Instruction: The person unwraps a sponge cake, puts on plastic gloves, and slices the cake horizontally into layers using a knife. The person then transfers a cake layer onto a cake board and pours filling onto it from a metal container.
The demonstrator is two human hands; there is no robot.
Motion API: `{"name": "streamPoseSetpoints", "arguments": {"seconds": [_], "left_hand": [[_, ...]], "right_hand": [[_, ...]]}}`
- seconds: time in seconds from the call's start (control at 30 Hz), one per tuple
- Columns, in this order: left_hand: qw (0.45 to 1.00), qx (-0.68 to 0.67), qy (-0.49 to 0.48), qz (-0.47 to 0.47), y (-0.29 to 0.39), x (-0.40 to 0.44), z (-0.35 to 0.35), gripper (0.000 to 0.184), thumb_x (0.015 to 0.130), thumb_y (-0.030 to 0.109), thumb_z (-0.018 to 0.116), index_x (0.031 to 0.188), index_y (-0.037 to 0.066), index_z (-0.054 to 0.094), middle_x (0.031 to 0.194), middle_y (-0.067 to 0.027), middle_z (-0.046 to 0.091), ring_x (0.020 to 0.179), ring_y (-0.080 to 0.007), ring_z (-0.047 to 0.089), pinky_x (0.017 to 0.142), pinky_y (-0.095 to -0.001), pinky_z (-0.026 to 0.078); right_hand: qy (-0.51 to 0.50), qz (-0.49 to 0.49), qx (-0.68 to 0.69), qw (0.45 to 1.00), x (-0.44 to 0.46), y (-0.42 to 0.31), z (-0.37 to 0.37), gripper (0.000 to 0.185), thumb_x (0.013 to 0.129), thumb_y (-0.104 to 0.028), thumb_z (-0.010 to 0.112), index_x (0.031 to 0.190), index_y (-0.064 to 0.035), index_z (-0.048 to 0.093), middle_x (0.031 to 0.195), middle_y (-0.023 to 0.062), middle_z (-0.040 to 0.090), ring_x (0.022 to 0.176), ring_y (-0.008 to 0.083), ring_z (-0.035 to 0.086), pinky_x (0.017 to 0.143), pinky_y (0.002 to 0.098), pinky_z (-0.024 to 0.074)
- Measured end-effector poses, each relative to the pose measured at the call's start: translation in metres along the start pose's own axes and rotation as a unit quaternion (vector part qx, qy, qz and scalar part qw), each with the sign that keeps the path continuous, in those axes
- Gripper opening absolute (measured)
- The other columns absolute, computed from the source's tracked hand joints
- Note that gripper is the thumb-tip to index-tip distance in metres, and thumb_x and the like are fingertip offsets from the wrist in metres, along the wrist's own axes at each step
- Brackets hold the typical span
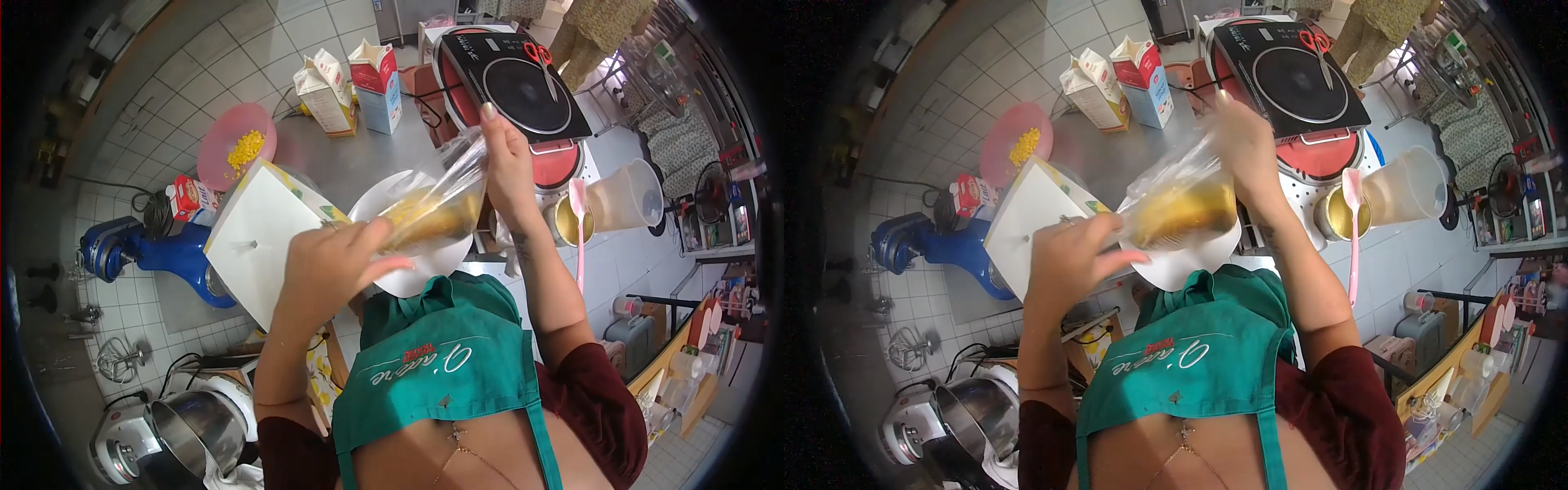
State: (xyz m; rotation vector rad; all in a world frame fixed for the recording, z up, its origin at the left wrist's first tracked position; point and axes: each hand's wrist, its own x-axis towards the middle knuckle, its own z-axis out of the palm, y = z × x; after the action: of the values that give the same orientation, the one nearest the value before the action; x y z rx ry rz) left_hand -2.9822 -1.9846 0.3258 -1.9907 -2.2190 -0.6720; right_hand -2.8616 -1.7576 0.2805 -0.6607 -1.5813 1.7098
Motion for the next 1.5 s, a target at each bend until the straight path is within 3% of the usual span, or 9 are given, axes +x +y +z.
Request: {"name": "streamPoseSetpoints", "arguments": {"seconds": [0.2,0.4,0.63,0.73,0.8,0.97,1.33,1.43,1.5], "left_hand": [[0.987,0.130,-0.078,-0.050,-0.009,-0.027,0.023,0.011,0.081,0.017,0.068,0.085,0.009,0.061,0.103,-0.0078,0.069,0.087,-0.0248,0.064,0.067,-0.0360,0.048],[0.996,0.062,-0.032,-0.053,0.003,-0.036,0.036,0.017,0.078,0.011,0.073,0.080,0.003,0.058,0.147,-0.0159,0.046,0.118,-0.0355,0.058,0.090,-0.0397,0.051],[0.995,-0.077,-0.053,-0.040,0.017,-0.029,0.028,0.025,0.076,0.004,0.076,0.075,-0.001,0.052,0.150,-0.0232,0.041,0.123,-0.0391,0.056,0.096,-0.0413,0.050],[0.963,-0.195,-0.091,-0.160,0.017,-0.055,0.029,0.026,0.077,0.004,0.076,0.071,-0.002,0.051,0.146,-0.0269,0.044,0.128,-0.0380,0.054,0.096,-0.0382,0.050],[0.921,-0.277,-0.097,-0.258,0.012,-0.082,0.042,0.029,0.076,0.004,0.078,0.068,-0.002,0.051,0.145,-0.0286,0.045,0.128,-0.0387,0.054,0.097,-0.0375,0.049],[0.847,-0.384,-0.017,-0.369,0.005,-0.165,0.110,0.036,0.076,0.011,0.082,0.066,-0.001,0.050,0.145,-0.0344,0.039,0.134,-0.0421,0.046,0.103,-0.0392,0.044],[0.964,-0.196,0.094,-0.153,0.004,-0.153,0.117,0.028,0.065,0.007,0.088,0.069,-0.002,0.062,0.149,-0.0327,0.036,0.132,-0.0439,0.048,0.103,-0.0402,0.046],[0.923,-0.238,0.092,-0.289,0.004,-0.181,0.156,0.018,0.080,0.015,0.079,0.080,0.001,0.067,0.143,-0.0318,0.044,0.124,-0.0387,0.057,0.096,-0.0382,0.051],[0.901,-0.221,0.102,-0.359,0.010,-0.182,0.160,0.014,0.088,0.018,0.072,0.086,0.006,0.067,0.123,-0.0241,0.063,0.103,-0.0322,0.069,0.086,-0.0372,0.056]], "right_hand": [[-0.243,-0.090,-0.165,0.952,-0.037,0.031,-0.042,0.034,0.103,-0.024,0.049,0.076,-0.0035,0.046,0.069,-0.0004,0.041,0.063,0.0088,0.041,0.057,0.0270,0.0363],[-0.263,0.062,-0.253,0.929,-0.067,0.018,-0.048,0.029,0.100,-0.032,0.053,0.091,-0.0056,0.064,0.064,0.0088,0.058,0.062,0.0200,0.060,0.061,0.0336,0.0461],[-0.248,-0.117,-0.549,0.790,-0.047,0.028,-0.009,0.021,0.092,-0.028,0.063,0.086,-0.0089,0.067,0.066,0.0156,0.064,0.062,0.0373,0.064,0.060,0.0447,0.0502],[-0.086,-0.253,-0.412,0.871,-0.021,0.060,-0.026,0.020,0.095,-0.024,0.059,0.088,-0.0063,0.065,0.072,0.0141,0.065,0.062,0.0301,0.064,0.059,0.0384,0.0508],[-0.001,0.121,-0.103,0.987,-0.018,0.066,-0.045,0.020,0.100,-0.021,0.053,0.092,-0.0049,0.061,0.081,0.0098,0.064,0.065,0.0216,0.064,0.061,0.0338,0.0529],[-0.032,0.193,0.309,0.931,-0.028,0.073,-0.044,0.026,0.105,-0.030,0.047,0.104,-0.0054,0.054,0.094,0.0101,0.063,0.072,0.0215,0.066,0.068,0.0378,0.0590],[-0.183,0.164,0.402,0.882,-0.004,0.049,-0.041,0.020,0.103,-0.029,0.052,0.092,-0.0127,0.054,0.073,-0.0009,0.053,0.056,0.0091,0.045,0.048,0.0222,0.0351],[0.015,0.180,0.059,0.982,-0.044,0.067,-0.046,0.021,0.102,-0.027,0.053,0.085,-0.0145,0.049,0.066,-0.0040,0.044,0.054,0.0057,0.033,0.048,0.0203,0.0237],[-0.036,0.116,-0.140,0.983,-0.058,0.095,-0.065,0.019,0.101,-0.028,0.053,0.098,-0.0092,0.054,0.071,0.0042,0.054,0.064,0.0160,0.053,0.058,0.0288,0.0411]]}}
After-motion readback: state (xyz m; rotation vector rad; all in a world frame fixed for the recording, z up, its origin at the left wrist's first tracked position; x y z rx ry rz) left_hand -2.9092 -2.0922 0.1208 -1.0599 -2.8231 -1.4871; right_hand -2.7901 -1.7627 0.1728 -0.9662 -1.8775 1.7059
